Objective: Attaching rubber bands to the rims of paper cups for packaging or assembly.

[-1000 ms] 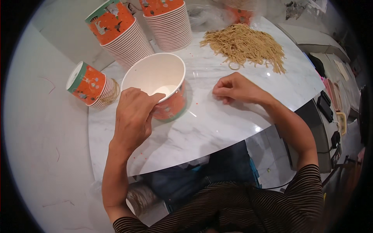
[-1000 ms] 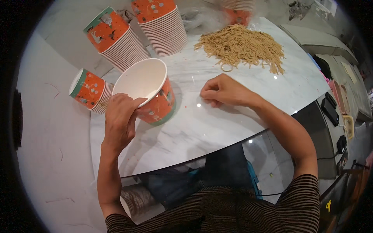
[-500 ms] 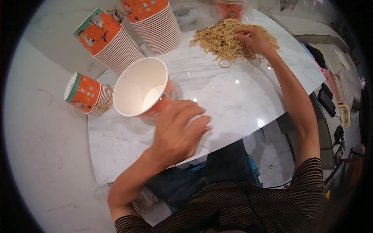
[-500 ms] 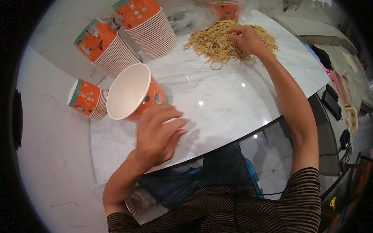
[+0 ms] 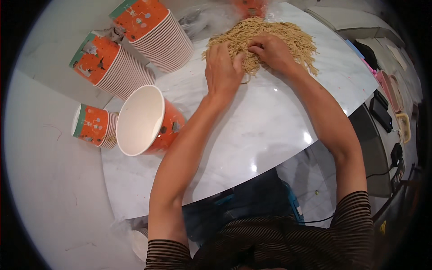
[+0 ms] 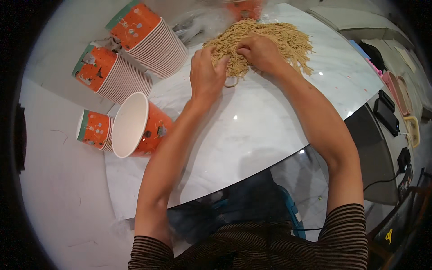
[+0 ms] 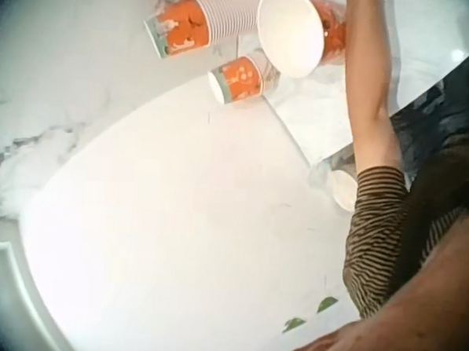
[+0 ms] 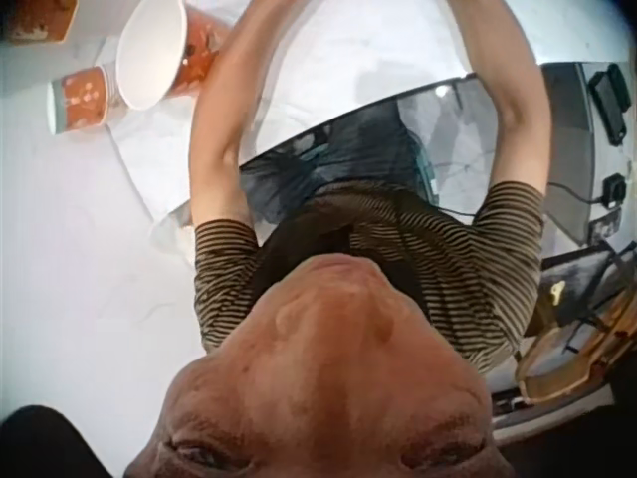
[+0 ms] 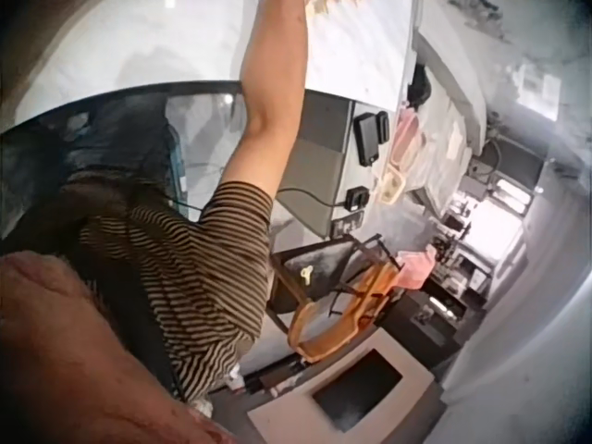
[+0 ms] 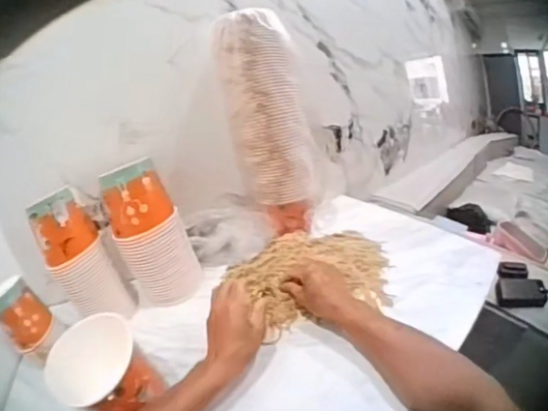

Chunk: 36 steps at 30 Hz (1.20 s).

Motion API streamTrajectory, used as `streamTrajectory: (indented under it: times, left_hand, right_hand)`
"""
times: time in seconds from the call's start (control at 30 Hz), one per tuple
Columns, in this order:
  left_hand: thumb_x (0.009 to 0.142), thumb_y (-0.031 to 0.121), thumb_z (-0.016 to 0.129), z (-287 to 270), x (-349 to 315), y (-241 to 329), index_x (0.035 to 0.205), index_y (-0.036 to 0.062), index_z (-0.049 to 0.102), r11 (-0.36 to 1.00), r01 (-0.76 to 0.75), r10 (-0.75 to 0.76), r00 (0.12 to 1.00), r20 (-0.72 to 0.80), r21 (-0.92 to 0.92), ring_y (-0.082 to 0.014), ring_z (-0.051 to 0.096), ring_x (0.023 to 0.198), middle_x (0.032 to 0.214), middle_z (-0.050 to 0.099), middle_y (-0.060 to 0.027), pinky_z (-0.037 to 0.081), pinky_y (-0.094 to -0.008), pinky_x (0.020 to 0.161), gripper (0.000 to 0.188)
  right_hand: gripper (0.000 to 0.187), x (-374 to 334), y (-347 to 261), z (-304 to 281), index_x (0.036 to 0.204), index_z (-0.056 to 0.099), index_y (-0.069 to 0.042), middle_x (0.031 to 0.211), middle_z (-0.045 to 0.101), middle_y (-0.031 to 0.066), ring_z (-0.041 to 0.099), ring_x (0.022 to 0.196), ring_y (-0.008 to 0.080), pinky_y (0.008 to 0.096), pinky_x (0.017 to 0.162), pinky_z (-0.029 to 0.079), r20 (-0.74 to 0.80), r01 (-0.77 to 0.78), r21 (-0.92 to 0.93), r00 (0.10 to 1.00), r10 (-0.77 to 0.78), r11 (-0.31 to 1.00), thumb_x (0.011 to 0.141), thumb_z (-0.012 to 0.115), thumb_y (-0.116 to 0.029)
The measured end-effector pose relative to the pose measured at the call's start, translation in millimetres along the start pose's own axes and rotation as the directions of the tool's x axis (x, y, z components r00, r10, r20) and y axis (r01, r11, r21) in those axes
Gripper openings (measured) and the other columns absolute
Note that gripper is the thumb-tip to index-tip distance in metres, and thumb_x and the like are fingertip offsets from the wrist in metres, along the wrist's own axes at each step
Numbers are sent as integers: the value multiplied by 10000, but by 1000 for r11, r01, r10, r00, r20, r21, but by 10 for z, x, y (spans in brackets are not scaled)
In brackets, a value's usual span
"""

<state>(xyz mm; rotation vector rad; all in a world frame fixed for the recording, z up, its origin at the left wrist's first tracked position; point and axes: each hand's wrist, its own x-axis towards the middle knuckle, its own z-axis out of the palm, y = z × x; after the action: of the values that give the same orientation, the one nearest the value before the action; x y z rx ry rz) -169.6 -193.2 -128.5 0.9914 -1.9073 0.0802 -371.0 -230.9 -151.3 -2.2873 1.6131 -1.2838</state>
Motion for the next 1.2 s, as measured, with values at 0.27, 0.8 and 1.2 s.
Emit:
streamTrajectory:
  times: [0.27,0.8,1.2]
  left_hand:
    - [874,248,770,408,445,-124,945,76,815,965,219,-248,937,247,141,-371,709,928,919,752,-176,548,-490,814,192]
    - [906,240,756,202,423,-226,962,-8,796,794,495,-471,868,158,-353,-160,714,725,821,779,-117,554,-314,713,257]
    - [1020,140,689,-1066,475,737,1009,-37,725,630,167,-261,965,-4,-758,-99,666,772,865,742,-67,534,-244,735,181]
  right_hand:
    - [149,-46,-32,-67,998,778,-91,936,735,124,702,894,324,432,794,543,18,-3,-25,1000,3,1000,908,752,-207]
    - [226,-117,-242,68,1062,789,-165,1013,677,85,697,898,312,439,781,552,-130,13,-122,991,-29,992,916,756,-333]
    - [237,-59,-248,81,1116,808,-215,1017,685,81,693,940,308,442,803,545,-9,-46,-160,999,45,986,918,741,-327]
